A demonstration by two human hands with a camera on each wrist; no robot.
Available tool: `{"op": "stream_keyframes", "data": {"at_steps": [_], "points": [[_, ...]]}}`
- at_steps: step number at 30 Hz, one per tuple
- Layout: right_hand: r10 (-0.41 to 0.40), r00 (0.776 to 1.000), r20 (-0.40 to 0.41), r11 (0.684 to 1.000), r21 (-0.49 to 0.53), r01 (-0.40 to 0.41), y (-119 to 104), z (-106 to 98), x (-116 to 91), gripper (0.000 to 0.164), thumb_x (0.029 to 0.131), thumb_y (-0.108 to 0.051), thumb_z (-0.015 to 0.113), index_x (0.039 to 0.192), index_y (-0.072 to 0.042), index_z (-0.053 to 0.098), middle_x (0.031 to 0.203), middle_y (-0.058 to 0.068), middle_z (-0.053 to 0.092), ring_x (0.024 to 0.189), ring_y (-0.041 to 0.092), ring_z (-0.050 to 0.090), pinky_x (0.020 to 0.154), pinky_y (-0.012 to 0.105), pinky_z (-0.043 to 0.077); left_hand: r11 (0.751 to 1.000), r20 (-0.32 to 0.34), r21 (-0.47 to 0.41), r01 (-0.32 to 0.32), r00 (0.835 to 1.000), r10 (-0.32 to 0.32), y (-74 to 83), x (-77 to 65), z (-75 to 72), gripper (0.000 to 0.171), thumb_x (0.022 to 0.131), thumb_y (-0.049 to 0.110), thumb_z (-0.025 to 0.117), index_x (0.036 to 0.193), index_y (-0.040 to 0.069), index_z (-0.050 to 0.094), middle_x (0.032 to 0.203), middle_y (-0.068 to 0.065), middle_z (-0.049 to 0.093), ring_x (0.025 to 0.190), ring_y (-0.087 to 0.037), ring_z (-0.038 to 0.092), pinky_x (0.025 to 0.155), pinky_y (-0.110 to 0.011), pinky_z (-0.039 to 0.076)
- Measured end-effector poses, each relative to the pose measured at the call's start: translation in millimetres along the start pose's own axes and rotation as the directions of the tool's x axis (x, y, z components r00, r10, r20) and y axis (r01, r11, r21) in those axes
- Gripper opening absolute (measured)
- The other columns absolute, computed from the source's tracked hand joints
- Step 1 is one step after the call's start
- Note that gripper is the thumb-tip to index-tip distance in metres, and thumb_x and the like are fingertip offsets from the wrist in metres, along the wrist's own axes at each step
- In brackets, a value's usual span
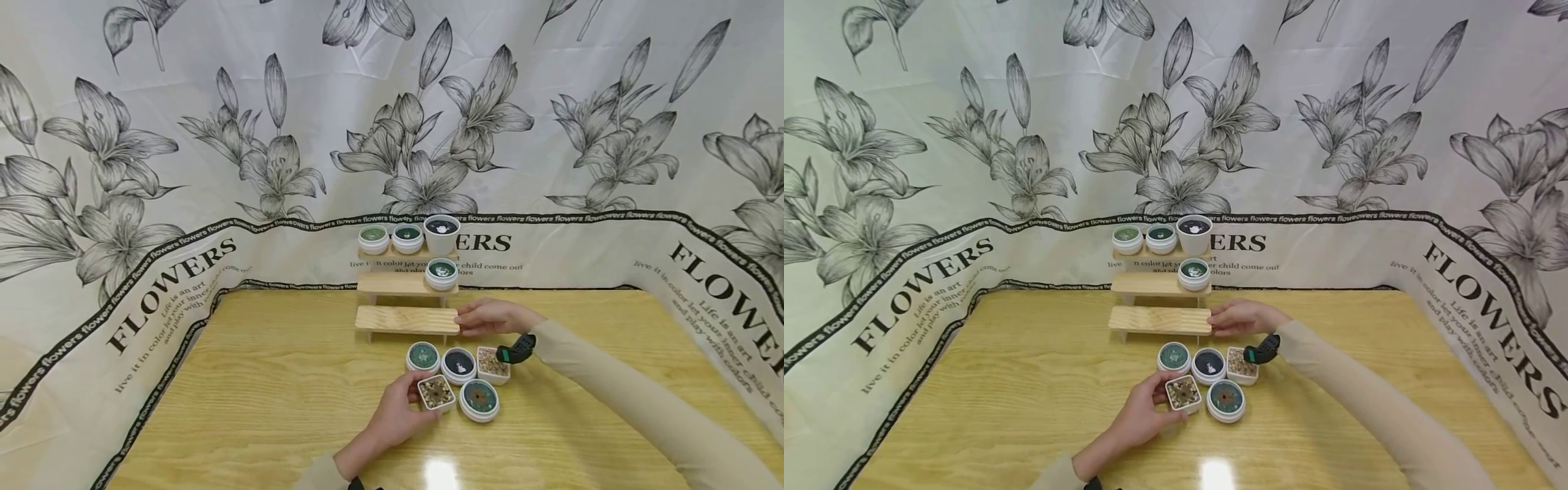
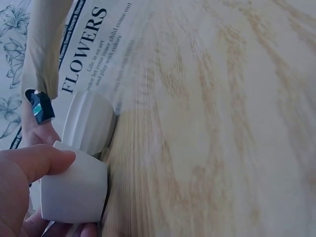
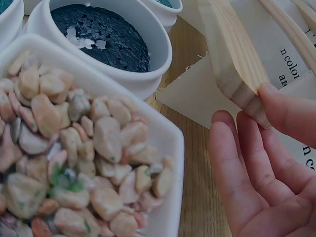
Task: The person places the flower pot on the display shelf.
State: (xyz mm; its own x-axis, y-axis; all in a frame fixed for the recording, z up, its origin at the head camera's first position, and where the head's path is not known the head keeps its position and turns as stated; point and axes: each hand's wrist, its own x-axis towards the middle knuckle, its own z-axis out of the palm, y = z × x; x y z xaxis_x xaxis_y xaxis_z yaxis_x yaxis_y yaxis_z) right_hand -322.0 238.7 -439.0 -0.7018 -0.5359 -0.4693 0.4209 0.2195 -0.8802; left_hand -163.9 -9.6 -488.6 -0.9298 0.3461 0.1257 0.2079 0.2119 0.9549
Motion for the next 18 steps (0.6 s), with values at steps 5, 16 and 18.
{"op": "stream_keyframes", "data": {"at_steps": [5,16,18], "points": [[0.006,1.0,0.0,1.0,0.023,-0.006,1,1,0,0.056,0.098,0.002,0.046,0.142,0.019,0.017,0.1,0.005,0.062,0.087,0.01,0.066,0.09,0.024,0.054,0.999,0.004,0.019,0.029,1.0,-0.029,-0.7,-1.3,-3.9,0.06,0.068,0.001,0.081,0.123,-0.002,0.058,0.108,-0.012,0.065,0.092,-0.011,0.061,0.082,-0.019,0.054],[0.011,0.999,-0.035,0.999,0.045,-0.01,0,7,-2,0.057,0.098,0.001,0.046,0.144,0.017,0.016,0.094,0.0,0.063,0.083,0.007,0.066,0.085,0.02,0.056,0.999,0.022,-0.019,0.029,0.999,-0.029,5.1,-0.6,-12.6,0.058,0.069,-0.001,0.08,0.122,-0.004,0.058,0.105,-0.016,0.065,0.089,-0.016,0.064,0.079,-0.025,0.057],[0.006,0.999,-0.036,0.999,0.037,-0.005,1,8,-1,0.057,0.098,0.001,0.045,0.144,0.017,0.016,0.094,0.0,0.064,0.083,0.006,0.066,0.084,0.02,0.056,0.999,0.021,-0.014,0.034,0.999,-0.034,6.4,0.0,-14.4,0.057,0.069,0.0,0.081,0.122,-0.003,0.058,0.104,-0.016,0.065,0.089,-0.016,0.064,0.08,-0.027,0.058]]}}
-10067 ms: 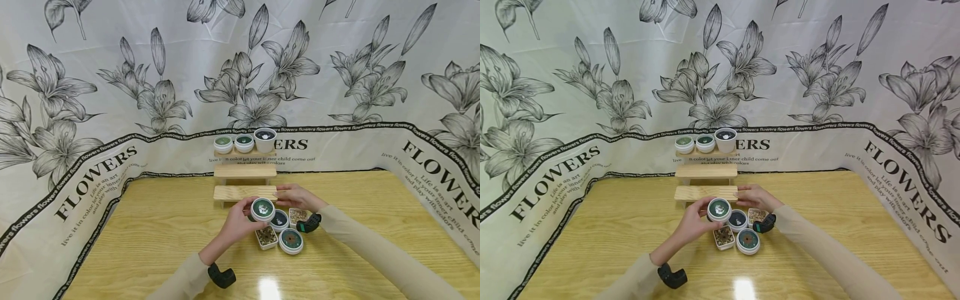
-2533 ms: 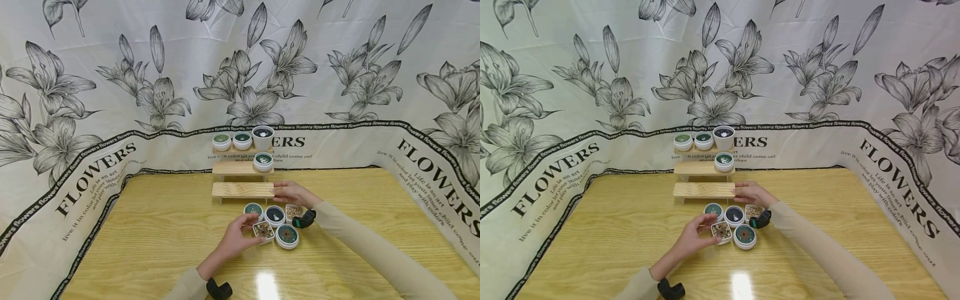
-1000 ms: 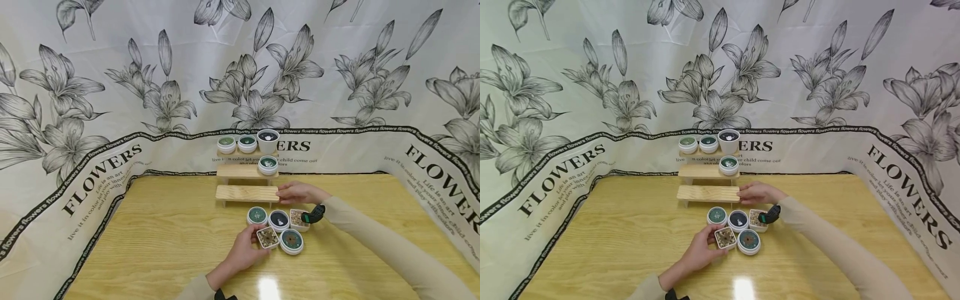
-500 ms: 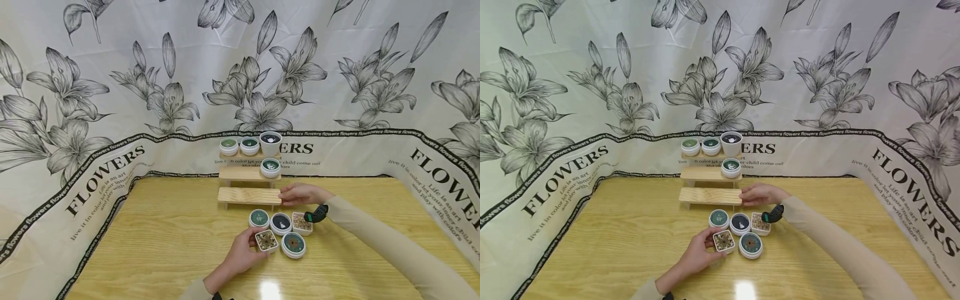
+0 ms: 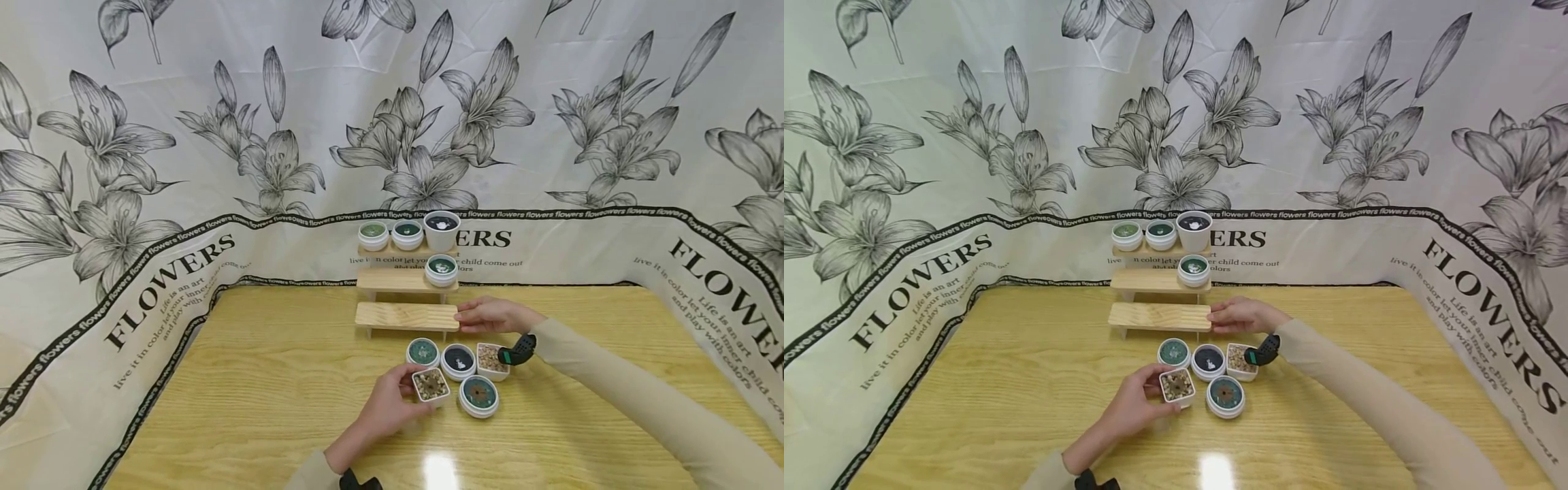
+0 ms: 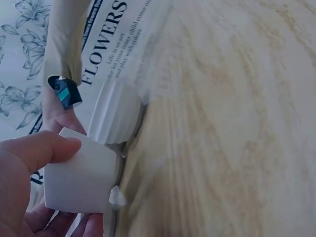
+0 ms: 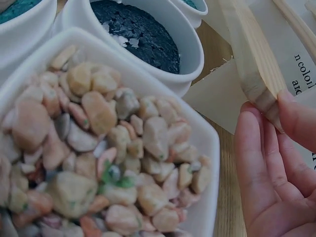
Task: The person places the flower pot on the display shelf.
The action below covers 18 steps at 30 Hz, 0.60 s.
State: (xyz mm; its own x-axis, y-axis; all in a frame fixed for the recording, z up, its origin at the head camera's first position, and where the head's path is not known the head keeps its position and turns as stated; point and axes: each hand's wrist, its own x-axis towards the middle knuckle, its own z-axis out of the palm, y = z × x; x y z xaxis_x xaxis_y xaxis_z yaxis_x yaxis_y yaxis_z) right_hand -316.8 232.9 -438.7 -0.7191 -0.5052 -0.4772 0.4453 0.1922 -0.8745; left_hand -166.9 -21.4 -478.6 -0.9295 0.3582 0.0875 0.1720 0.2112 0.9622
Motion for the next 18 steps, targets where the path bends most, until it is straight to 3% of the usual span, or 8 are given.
{"op": "stream_keyframes", "data": {"at_steps": [13,18], "points": [[-0.001,1.0,-0.018,1.0,-0.018,0.0,2,1,2,0.059,0.099,-0.001,0.045,0.146,0.016,0.014,0.096,0.002,0.062,0.084,0.006,0.066,0.084,0.019,0.056,1.0,-0.034,0.0,-0.022,0.999,0.022,9.6,7.1,-14.0,0.056,0.07,0.005,0.082,0.122,-0.001,0.059,0.108,-0.015,0.063,0.096,-0.017,0.061,0.087,-0.028,0.056],[-0.006,1.0,-0.018,0.999,-0.049,0.005,0,2,3,0.059,0.099,-0.002,0.045,0.145,0.017,0.015,0.094,0.001,0.064,0.081,0.006,0.066,0.081,0.018,0.056,0.999,-0.05,-0.02,-0.039,0.998,0.038,18.0,10.9,-19.5,0.055,0.072,0.003,0.081,0.122,-0.003,0.059,0.109,-0.018,0.062,0.096,-0.02,0.06,0.088,-0.036,0.056]]}}
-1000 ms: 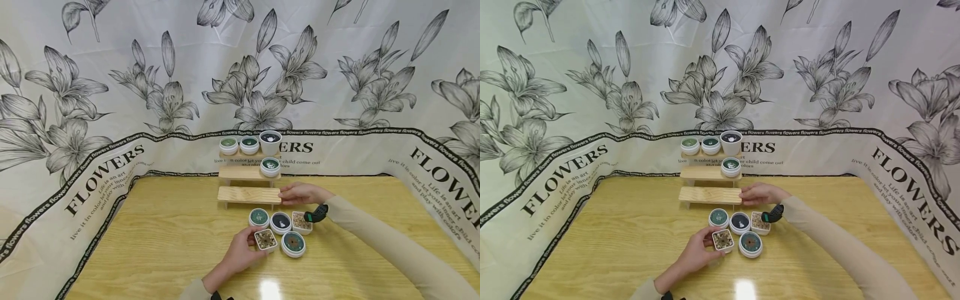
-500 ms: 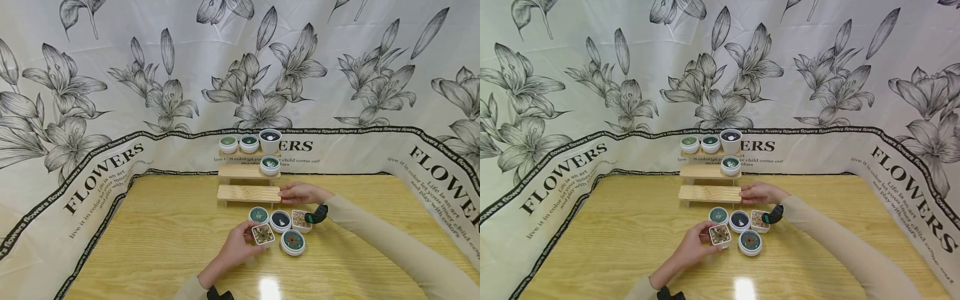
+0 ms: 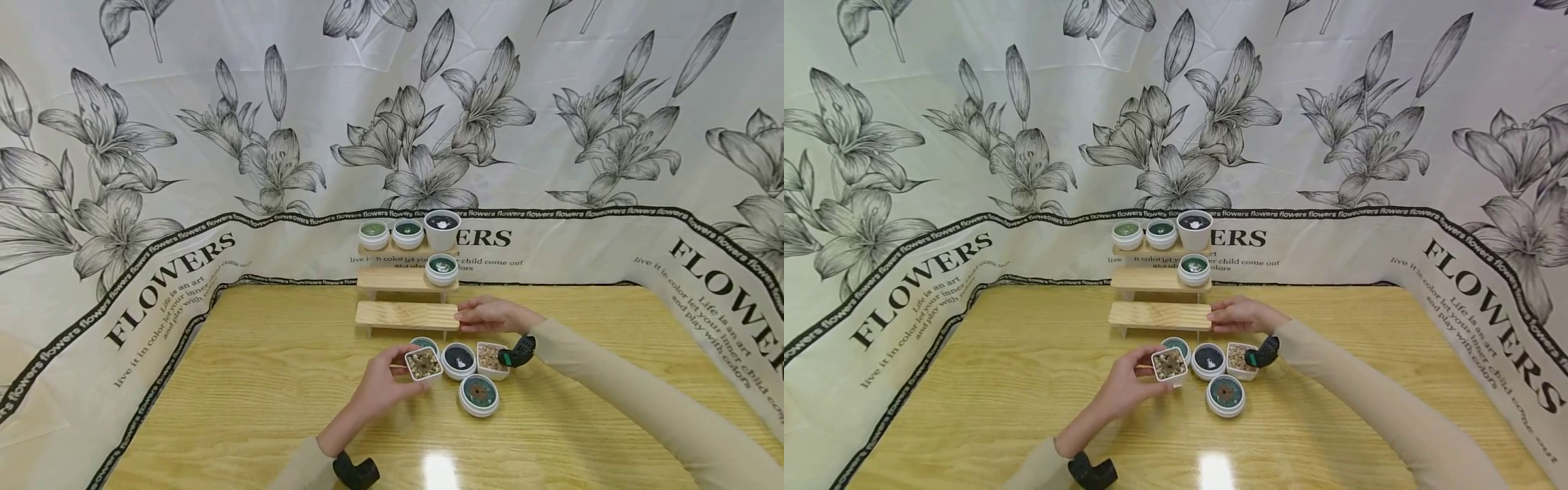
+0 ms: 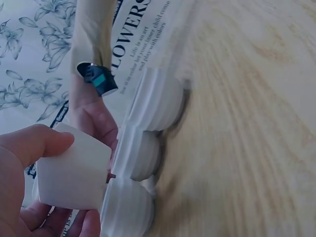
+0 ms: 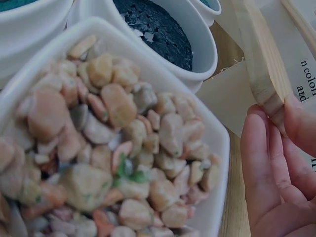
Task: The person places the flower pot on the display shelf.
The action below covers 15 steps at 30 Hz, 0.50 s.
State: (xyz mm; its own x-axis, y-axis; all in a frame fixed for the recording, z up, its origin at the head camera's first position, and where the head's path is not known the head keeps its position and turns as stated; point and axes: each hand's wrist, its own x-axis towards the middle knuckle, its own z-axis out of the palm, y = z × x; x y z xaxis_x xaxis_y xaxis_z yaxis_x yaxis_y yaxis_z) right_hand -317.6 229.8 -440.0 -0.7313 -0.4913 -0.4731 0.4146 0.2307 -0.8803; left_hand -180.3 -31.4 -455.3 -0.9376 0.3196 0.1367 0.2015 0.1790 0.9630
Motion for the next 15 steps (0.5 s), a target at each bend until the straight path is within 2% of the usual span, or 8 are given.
{"op": "stream_keyframes", "data": {"at_steps": [4,6,8,15], "points": [[-0.017,1.0,0.004,0.999,-0.027,0.017,-1,1,0,0.06,0.098,-0.002,0.047,0.145,0.018,0.014,0.09,0.0,0.065,0.079,0.005,0.066,0.078,0.017,0.056,0.999,-0.002,-0.03,0.024,1.0,-0.024,7.8,6.0,-4.5,0.055,0.073,0.001,0.078,0.124,-0.005,0.057,0.11,-0.021,0.061,0.096,-0.023,0.06,0.089,-0.047,0.054],[-0.022,1.0,0.0,0.999,-0.032,0.022,-1,2,0,0.06,0.098,-0.002,0.047,0.144,0.018,0.014,0.09,0.0,0.065,0.078,0.005,0.066,0.078,0.017,0.056,0.999,-0.009,-0.024,0.027,1.0,-0.027,9.4,10.2,-6.4,0.055,0.073,0.001,0.078,0.124,-0.005,0.057,0.109,-0.021,0.061,0.095,-0.022,0.06,0.089,-0.047,0.054],[-0.029,1.0,-0.001,0.999,-0.035,0.029,-1,2,-1,0.06,0.098,-0.002,0.047,0.144,0.018,0.014,0.09,0.0,0.065,0.079,0.005,0.066,0.079,0.018,0.056,1.0,-0.019,-0.016,0.006,1.0,-0.006,2.2,17.0,-8.1,0.055,0.072,0.002,0.078,0.124,-0.003,0.058,0.109,-0.019,0.062,0.095,-0.02,0.061,0.087,-0.043,0.056],[-0.016,1.0,-0.02,0.999,-0.04,0.015,-1,3,-2,0.059,0.098,-0.002,0.047,0.145,0.017,0.017,0.091,0.0,0.065,0.079,0.005,0.066,0.08,0.018,0.056,1.0,-0.037,0.01,-0.027,0.999,0.028,8.0,34.1,-15.5,0.055,0.073,0.006,0.078,0.124,-0.003,0.058,0.108,-0.02,0.063,0.092,-0.017,0.061,0.082,-0.03,0.057]]}}
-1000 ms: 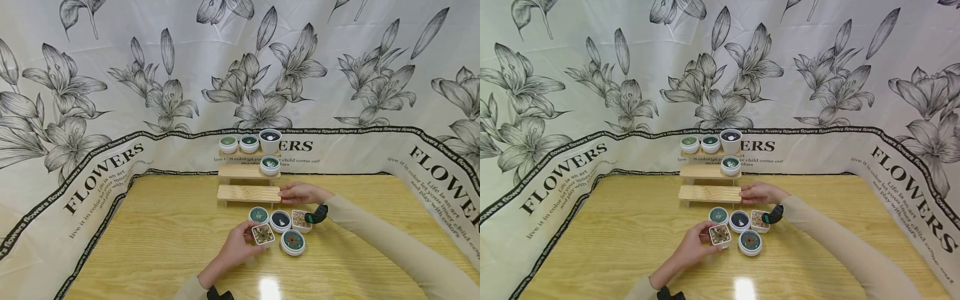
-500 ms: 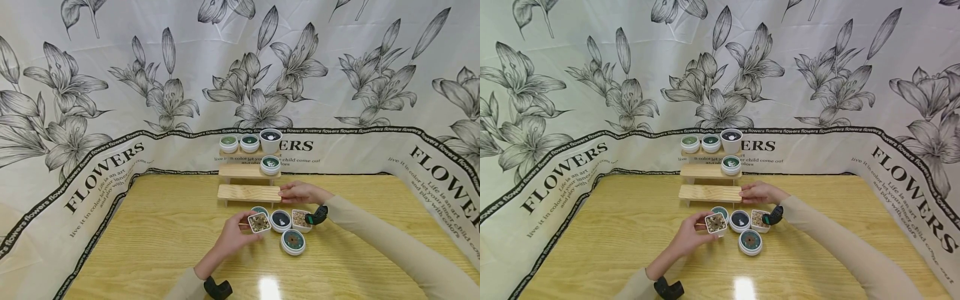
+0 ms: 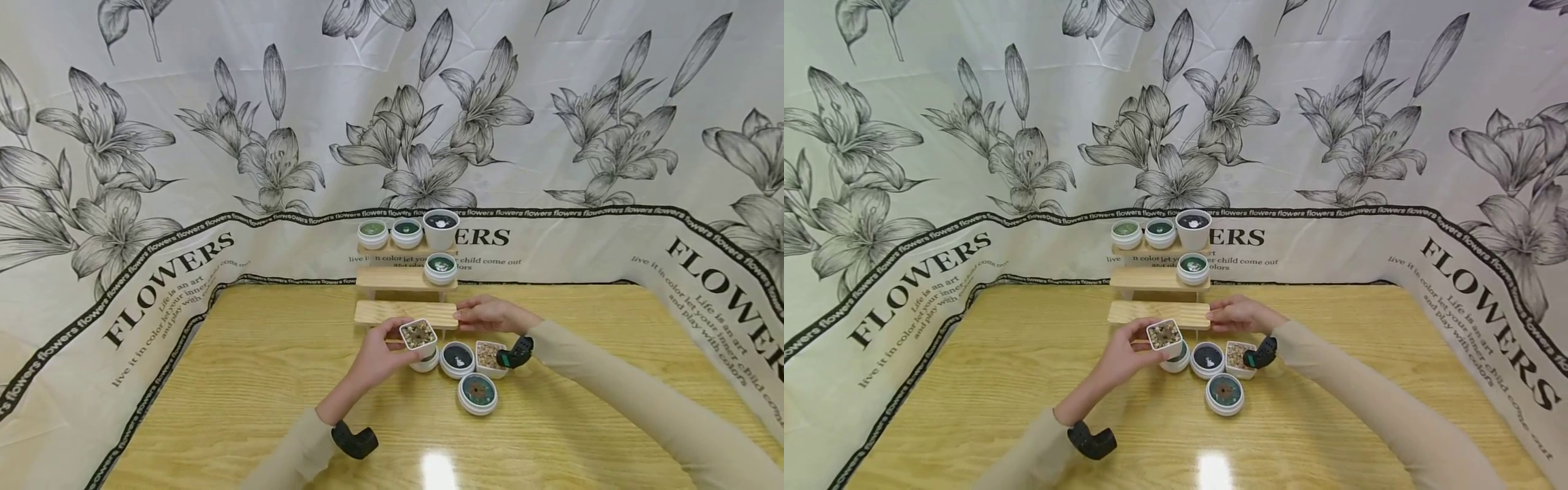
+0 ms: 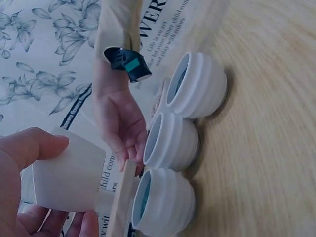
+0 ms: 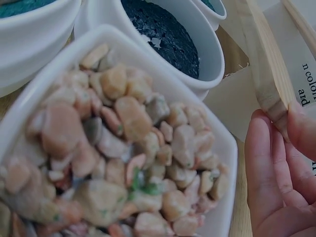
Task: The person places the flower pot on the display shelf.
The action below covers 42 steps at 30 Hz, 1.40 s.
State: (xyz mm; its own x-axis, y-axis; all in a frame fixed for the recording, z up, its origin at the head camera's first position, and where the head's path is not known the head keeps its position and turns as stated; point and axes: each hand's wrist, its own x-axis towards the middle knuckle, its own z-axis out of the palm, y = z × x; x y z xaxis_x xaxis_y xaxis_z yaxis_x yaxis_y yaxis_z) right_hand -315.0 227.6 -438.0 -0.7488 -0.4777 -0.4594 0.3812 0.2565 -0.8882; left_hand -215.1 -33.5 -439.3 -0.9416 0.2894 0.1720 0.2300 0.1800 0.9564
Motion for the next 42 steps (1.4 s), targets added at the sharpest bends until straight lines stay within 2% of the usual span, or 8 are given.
{"op": "stream_keyframes", "data": {"at_steps": [4,9,13,18,24,34,42], "points": [[0.006,1.0,-0.013,1.0,0.0,-0.006,-1,0,0,0.058,0.098,-0.002,0.047,0.145,0.016,0.017,0.091,0.001,0.065,0.079,0.006,0.066,0.079,0.018,0.057,0.999,0.013,-0.008,-0.035,0.999,0.035,3.6,10.3,-2.9,0.055,0.074,0.004,0.078,0.123,-0.007,0.057,0.109,-0.022,0.063,0.091,-0.017,0.063,0.08,-0.026,0.057],[0.009,1.0,-0.023,1.0,-0.001,-0.009,-1,0,1,0.057,0.098,-0.002,0.047,0.145,0.015,0.019,0.092,0.002,0.064,0.079,0.006,0.066,0.082,0.02,0.056,1.0,0.011,-0.016,-0.011,1.0,0.011,7.7,19.3,-6.2,0.054,0.075,0.004,0.077,0.125,-0.005,0.056,0.11,-0.024,0.063,0.091,-0.023,0.066,0.079,-0.026,0.058],[0.012,1.0,-0.026,1.0,-0.002,-0.012,-1,1,1,0.057,0.099,-0.003,0.046,0.145,0.015,0.019,0.093,0.002,0.064,0.079,0.006,0.066,0.082,0.02,0.056,1.0,-0.018,-0.007,0.005,1.0,-0.005,8.8,26.0,-8.6,0.054,0.075,0.005,0.078,0.125,-0.003,0.057,0.108,-0.023,0.063,0.092,-0.028,0.067,0.079,-0.031,0.059],[0.001,1.0,-0.03,1.0,0.007,-0.001,-1,1,-1,0.058,0.099,-0.003,0.047,0.145,0.016,0.018,0.098,0.004,0.061,0.081,0.005,0.065,0.083,0.02,0.056,0.999,-0.048,0.029,-0.015,0.999,0.016,10.0,35.5,-13.0,0.053,0.073,0.004,0.079,0.122,-0.002,0.06,0.106,-0.021,0.064,0.092,-0.026,0.065,0.081,-0.035,0.058],[-0.024,1.0,-0.014,1.0,0.011,0.024,1,1,-3,0.057,0.099,-0.002,0.046,0.144,0.017,0.018,0.101,0.004,0.061,0.084,0.005,0.064,0.086,0.02,0.055,0.999,-0.075,0.042,-0.018,0.997,0.021,9.9,48.0,-19.8,0.054,0.074,0.002,0.077,0.124,-0.002,0.059,0.106,-0.02,0.063,0.095,-0.024,0.062,0.082,-0.03,0.058],[-0.025,1.0,-0.005,0.999,0.028,0.026,4,2,-1,0.055,0.099,-0.002,0.045,0.144,0.017,0.02,0.095,0.002,0.064,0.082,0.005,0.065,0.081,0.019,0.056,0.999,-0.171,0.04,-0.017,0.985,0.024,17.7,65.4,-29.8,0.054,0.074,0.001,0.076,0.125,-0.002,0.058,0.107,-0.022,0.064,0.09,-0.024,0.064,0.08,-0.03,0.057],[-0.01,0.999,-0.033,0.999,0.04,0.011,5,3,-1,0.055,0.099,-0.002,0.046,0.145,0.015,0.021,0.097,0.003,0.063,0.082,0.005,0.065,0.079,0.018,0.056,0.999,-0.163,0.054,0.005,0.987,0.003,20.9,81.4,-33.9,0.055,0.075,0.002,0.076,0.127,0.001,0.059,0.109,-0.021,0.064,0.095,-0.028,0.065,0.08,-0.028,0.058]]}}
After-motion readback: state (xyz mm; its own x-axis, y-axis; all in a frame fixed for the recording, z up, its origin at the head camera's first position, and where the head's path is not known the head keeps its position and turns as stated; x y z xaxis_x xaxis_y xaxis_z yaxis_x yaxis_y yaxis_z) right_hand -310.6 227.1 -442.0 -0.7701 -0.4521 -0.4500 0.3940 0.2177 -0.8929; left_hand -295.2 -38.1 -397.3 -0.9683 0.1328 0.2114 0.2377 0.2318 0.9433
